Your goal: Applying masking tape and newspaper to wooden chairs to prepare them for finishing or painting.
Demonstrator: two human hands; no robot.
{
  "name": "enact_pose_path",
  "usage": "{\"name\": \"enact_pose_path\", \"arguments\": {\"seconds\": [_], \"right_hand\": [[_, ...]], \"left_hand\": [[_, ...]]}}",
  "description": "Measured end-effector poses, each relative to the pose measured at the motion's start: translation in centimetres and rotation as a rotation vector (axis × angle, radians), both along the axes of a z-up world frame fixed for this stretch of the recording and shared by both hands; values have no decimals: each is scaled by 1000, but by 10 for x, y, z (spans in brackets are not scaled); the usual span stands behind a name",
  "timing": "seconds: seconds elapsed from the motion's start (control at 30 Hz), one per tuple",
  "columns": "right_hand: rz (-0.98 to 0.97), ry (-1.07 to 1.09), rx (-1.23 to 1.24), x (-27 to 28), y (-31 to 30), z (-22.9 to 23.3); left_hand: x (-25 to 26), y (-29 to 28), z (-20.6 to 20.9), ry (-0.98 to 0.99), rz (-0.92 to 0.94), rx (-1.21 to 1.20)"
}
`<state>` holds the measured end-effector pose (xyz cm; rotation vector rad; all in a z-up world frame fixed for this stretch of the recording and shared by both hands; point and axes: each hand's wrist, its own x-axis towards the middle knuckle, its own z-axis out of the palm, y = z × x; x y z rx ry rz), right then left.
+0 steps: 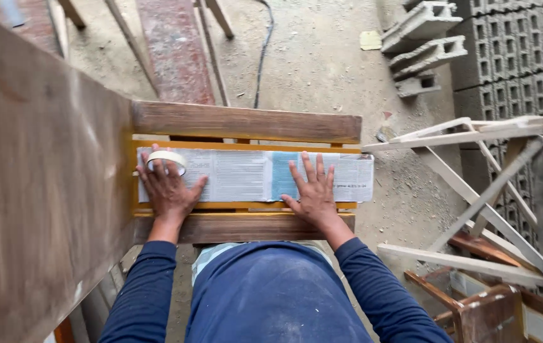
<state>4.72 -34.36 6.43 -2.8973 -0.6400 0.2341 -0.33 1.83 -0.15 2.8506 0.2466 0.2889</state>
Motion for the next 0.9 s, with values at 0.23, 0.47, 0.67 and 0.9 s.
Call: {"name": "enact_pose_path", "arguments": {"seconds": [0.23, 0.47, 0.67, 0.9], "right_hand": [[0, 46, -21, -7, -9, -30], [-27, 60, -55, -19, -10, -40], [-38, 55, -62, -18, -9, -45], [-50, 34, -60, -17, -15, -46]], "left_hand": [[3, -1, 3, 35, -19, -30], [2, -1, 10, 70, -6, -16], [4, 6, 5, 78, -17, 2], [6, 7, 3, 110, -15, -22]]}}
